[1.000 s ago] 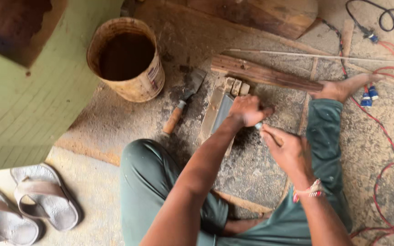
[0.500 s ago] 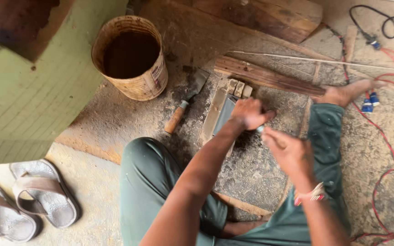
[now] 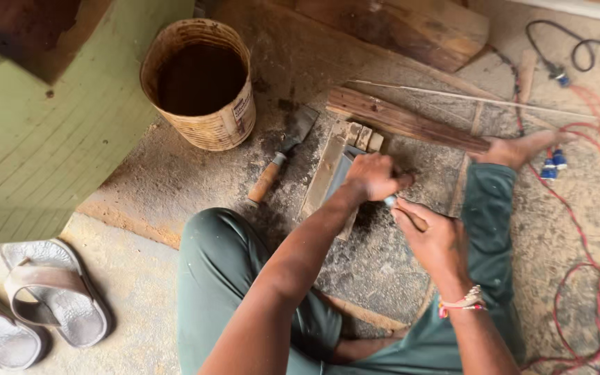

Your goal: The person sharpens a metal blade and a chisel by rubbing their edges against a whetstone, periodically dipping the tools into a bucket of water.

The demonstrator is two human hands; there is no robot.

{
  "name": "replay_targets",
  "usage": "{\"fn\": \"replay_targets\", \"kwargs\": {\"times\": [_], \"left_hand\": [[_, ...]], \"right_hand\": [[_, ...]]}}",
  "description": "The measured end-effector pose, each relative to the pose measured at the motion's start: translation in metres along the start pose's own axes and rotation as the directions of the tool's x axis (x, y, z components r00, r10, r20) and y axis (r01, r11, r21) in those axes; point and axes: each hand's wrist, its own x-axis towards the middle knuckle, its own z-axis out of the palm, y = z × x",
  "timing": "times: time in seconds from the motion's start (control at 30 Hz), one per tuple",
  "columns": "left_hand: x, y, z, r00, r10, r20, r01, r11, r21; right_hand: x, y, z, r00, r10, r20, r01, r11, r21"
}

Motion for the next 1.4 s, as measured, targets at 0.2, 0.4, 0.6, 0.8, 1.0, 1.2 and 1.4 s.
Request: {"fn": "replay_targets", "kwargs": {"times": [0.2,0.4,0.6,0.8,1.0,1.2,1.4], "left_hand": [[-0.111,0.022,-0.004,0.879,-0.128,0.460,0.094,0.991,0.096],[-0.020,-0.005,0.007,0.959,-0.074,0.272,0.029,0.986,0.163],[-0.034,0.020,-0.003,0.949,-0.098,0.298,0.106,0.994,-0.013],[-0.091,0.020,0.015,0.852,-0.109,0.512,0.054,0.991,0.121],[0.017,0.028,0.000,0.978,-0.062,0.199,0.078,0.994,-0.076],[-0.097,0.030,0.017,0.927,-0.054,0.371,-0.016,0.983,0.183],[-0.031,0.022,0.029,0.979,-0.033,0.201,0.013,0.995,0.103]], "right_hand": [[-0.109,-0.041,0.018,0.976,0.215,0.039,-0.208,0.967,-0.146],[-0.028,-0.017,0.005,0.953,0.265,0.149,-0.221,0.940,-0.262],[-0.032,-0.009,0.000,0.999,0.023,0.028,-0.022,0.999,-0.034],[-0.098,-0.009,0.018,0.974,0.226,-0.010,-0.224,0.955,-0.192],[0.014,0.005,-0.020,0.988,0.152,0.041,-0.151,0.988,-0.018],[-0.095,-0.030,0.000,0.977,0.206,0.053,-0.200,0.975,-0.093],[-0.045,0.009,-0.010,0.996,0.081,0.027,-0.077,0.991,-0.105]]}}
